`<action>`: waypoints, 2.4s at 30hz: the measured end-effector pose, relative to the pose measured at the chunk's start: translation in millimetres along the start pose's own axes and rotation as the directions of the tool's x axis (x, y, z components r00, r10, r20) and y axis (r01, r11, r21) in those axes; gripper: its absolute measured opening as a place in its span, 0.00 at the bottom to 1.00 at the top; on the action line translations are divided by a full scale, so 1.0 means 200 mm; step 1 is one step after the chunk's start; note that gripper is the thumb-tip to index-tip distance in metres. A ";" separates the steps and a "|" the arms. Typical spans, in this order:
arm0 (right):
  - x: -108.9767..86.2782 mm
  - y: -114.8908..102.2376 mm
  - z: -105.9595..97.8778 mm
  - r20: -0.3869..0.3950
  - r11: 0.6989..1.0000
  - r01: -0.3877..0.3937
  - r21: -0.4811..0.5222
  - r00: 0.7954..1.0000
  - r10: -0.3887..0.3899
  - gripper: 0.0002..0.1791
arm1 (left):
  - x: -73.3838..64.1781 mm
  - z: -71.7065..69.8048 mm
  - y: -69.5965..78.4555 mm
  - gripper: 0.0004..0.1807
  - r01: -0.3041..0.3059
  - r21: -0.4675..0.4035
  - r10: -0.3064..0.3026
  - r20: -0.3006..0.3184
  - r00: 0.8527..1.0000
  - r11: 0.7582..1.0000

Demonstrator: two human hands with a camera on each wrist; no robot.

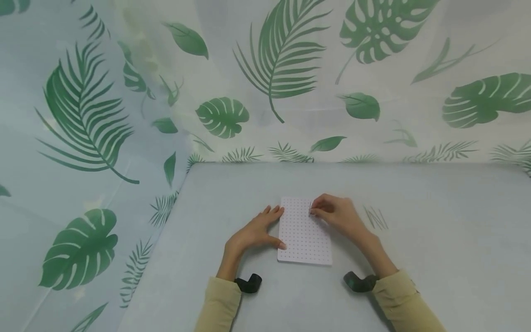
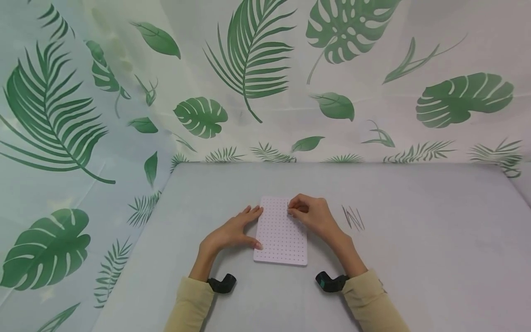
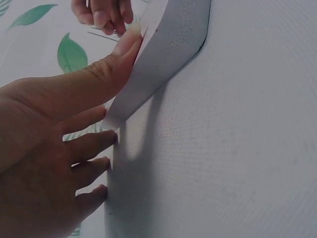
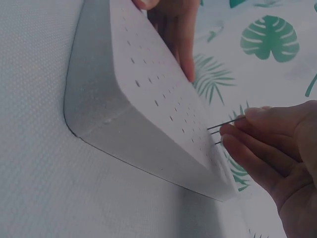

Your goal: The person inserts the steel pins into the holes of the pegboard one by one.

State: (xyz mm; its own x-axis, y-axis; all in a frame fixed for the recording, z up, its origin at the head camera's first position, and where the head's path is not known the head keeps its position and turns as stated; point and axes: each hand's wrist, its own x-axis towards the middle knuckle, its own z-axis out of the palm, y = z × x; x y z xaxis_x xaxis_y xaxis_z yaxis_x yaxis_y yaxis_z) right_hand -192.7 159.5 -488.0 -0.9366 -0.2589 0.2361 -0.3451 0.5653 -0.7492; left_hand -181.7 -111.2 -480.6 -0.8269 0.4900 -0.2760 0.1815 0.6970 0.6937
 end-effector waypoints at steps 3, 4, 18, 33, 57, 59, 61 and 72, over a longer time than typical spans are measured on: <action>0.00 0.01 0.00 -0.007 1.000 0.010 -0.019 1.000 -0.010 0.05 | 0.01 0.01 0.00 0.58 -0.003 0.002 0.003 0.002 1.000 1.000; 0.00 0.01 0.00 -0.007 1.000 0.008 -0.028 1.000 -0.009 0.05 | 0.01 0.01 0.00 0.58 -0.005 0.006 0.005 0.005 1.000 1.000; -0.01 0.05 -0.10 0.070 0.995 -0.030 -0.092 0.997 0.036 0.06 | 0.01 0.01 0.00 0.58 -0.021 0.024 0.021 -0.002 1.000 0.999; -0.01 0.18 -0.47 0.098 0.967 -0.163 -0.196 0.978 0.184 0.11 | -0.05 -0.04 -0.02 0.57 -0.020 0.009 0.020 -0.040 0.999 1.000; -0.18 0.37 -0.58 0.231 0.954 -0.256 -0.155 0.930 0.287 0.28 | -0.02 0.04 0.00 0.57 -0.025 -0.002 0.025 -0.011 1.000 1.000; -0.19 0.36 -0.58 0.235 0.951 -0.260 -0.167 0.926 0.294 0.27 | -0.02 0.05 0.00 0.57 -0.029 -0.006 0.028 -0.014 0.999 1.000; -0.19 0.36 -0.57 0.236 0.943 -0.274 -0.187 0.920 0.314 0.27 | -0.02 0.05 0.00 0.57 -0.025 -0.008 0.025 -0.012 1.000 1.000; -0.20 0.37 -0.55 0.184 0.950 -0.243 -0.195 0.942 0.279 0.20 | -0.03 0.05 0.00 0.57 -0.015 -0.004 0.015 -0.023 1.000 1.000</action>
State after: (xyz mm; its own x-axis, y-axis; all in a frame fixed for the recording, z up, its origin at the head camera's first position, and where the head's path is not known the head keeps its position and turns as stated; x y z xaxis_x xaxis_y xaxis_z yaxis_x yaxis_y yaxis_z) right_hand -186.9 297.7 -483.9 -0.9680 -0.2302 -0.1005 -0.1117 0.7530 -0.6485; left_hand -170.8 -108.9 -485.7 -0.8361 0.4882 -0.2502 0.1915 0.6872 0.7008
